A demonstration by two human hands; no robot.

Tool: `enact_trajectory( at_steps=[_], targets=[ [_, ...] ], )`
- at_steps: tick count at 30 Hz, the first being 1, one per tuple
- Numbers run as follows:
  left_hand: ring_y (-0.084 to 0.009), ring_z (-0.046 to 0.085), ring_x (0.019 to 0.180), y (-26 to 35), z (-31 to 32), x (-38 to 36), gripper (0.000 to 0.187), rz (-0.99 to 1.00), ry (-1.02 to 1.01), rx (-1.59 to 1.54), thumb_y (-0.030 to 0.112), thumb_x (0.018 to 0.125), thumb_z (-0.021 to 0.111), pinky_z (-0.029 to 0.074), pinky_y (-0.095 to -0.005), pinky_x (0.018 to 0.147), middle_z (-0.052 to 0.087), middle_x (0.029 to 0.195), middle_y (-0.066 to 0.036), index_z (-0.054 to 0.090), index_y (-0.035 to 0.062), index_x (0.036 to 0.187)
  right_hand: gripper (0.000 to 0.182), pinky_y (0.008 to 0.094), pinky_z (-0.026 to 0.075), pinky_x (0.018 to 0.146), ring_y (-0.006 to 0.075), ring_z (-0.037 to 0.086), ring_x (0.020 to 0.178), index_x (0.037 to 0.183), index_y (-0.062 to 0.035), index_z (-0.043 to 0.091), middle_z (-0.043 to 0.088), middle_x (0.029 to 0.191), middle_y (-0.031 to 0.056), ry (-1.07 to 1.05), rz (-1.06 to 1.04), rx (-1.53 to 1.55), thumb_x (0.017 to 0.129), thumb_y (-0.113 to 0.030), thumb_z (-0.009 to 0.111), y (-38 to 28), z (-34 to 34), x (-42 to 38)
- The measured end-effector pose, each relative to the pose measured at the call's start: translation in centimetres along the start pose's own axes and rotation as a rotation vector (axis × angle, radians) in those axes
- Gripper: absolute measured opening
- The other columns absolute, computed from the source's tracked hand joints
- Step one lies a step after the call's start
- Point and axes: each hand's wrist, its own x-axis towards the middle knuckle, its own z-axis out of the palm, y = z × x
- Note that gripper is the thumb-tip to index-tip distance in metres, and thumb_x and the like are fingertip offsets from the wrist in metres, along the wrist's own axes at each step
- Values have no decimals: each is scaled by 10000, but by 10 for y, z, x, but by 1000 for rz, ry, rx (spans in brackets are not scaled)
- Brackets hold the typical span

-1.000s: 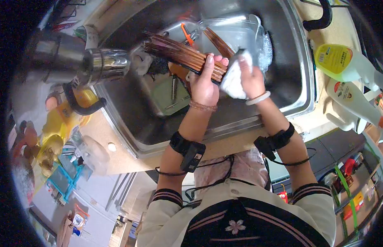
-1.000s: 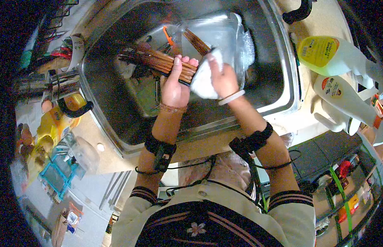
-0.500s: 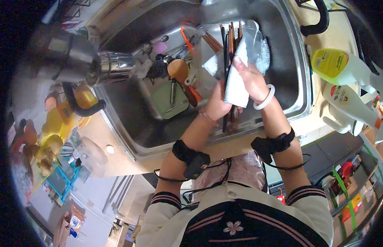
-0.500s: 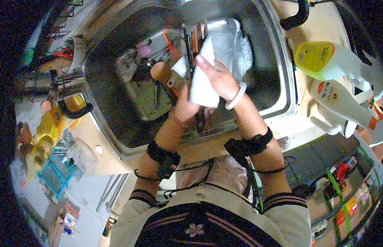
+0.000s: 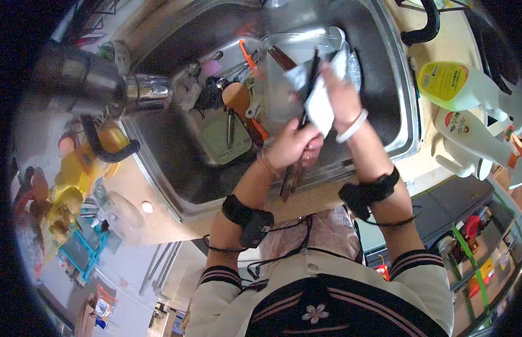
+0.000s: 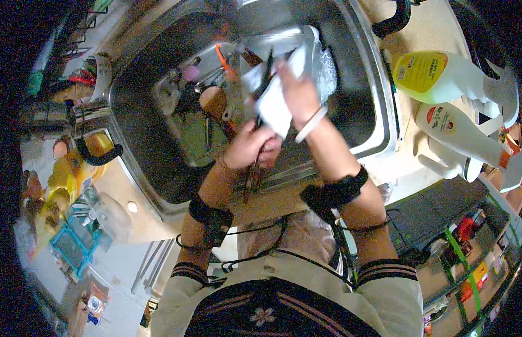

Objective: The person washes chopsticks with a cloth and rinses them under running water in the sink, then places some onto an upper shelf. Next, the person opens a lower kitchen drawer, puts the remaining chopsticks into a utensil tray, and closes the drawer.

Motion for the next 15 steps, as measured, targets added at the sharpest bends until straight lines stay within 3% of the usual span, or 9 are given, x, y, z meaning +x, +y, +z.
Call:
enact_trajectory(
  at_steps=[1, 2, 5, 6, 7, 9, 12, 15],
  targets=[
    [-70, 343, 401, 3, 11, -7, 175, -53, 3, 22, 239, 875, 447, 286, -243, 352, 345, 545, 33, 401, 93, 789, 307, 231, 441, 584, 128, 545, 630, 931, 0, 521, 570, 746, 37, -43, 150, 40, 874, -297, 467, -10, -7, 4],
    [-71, 338, 396, 2, 16, -10, 188, -62, 12, 30, 254, 876, 443, 278, -237, 345, 338, 526, 36, 401, 101, 776, 310, 218, 422, 625, 94, 509, 692, 916, -7, 530, 559, 760, 29, -52, 114, 130, 873, -308, 468, -18, -8, 7],
    [-69, 327, 390, 9, -9, -4, 211, -16, -47, -70, 277, 874, 444, 268, -228, 344, 332, 515, 38, 398, 108, 757, 333, 223, 414, 613, 102, 505, 686, 889, 2, 534, 549, 742, 53, 21, -70, -159, 872, -324, 466, -3, 22, -27],
    [-67, 321, 384, 1, -17, -1, 230, -76, -77, -46, 294, 873, 443, 263, -226, 340, 335, 518, 36, 393, 106, 750, 354, 223, 400, 592, 98, 486, 665, 903, 5, 539, 534, 732, 35, 128, -60, -288, 866, -340, 473, -3, 17, -21],
    [-65, 317, 381, 6, -6, -6, 237, -121, 30, 34, 309, 872, 439, 264, -228, 339, 332, 513, 32, 408, 89, 791, 375, 224, 386, 572, 93, 467, 644, 917, 9, 544, 518, 721, 18, 234, -36, -413, 860, -357, 481, -3, 12, -16],
    [-67, 311, 376, 5, 1, -16, 217, -108, 8, 19, 298, 880, 419, 275, -232, 342, 331, 524, 28, 431, 81, 885, 377, 248, 421, 616, 115, 513, 703, 956, 8, 551, 556, 765, 38, 362, 127, -427, 855, -349, 488, -2, -17, 19],
    [-72, 309, 380, 5, -4, -28, 210, -84, -19, -127, 267, 893, 387, 285, -231, 346, 340, 554, 20, 426, 85, 990, 325, 291, 452, 733, 180, 573, 821, 999, -7, 531, 590, 876, 74, -7, -45, 340, 853, -292, 482, -40, -29, 28],
    [-76, 338, 409, 7, -13, -26, 235, -60, -3, -160, 242, 902, 364, 308, -228, 364, 363, 608, 7, 406, 98, 1083, 276, 316, 440, 785, 193, 560, 871, 1018, 1, 523, 581, 935, 82, -102, -141, 296, 816, -188, 530, -58, -38, 14]
  ],
)
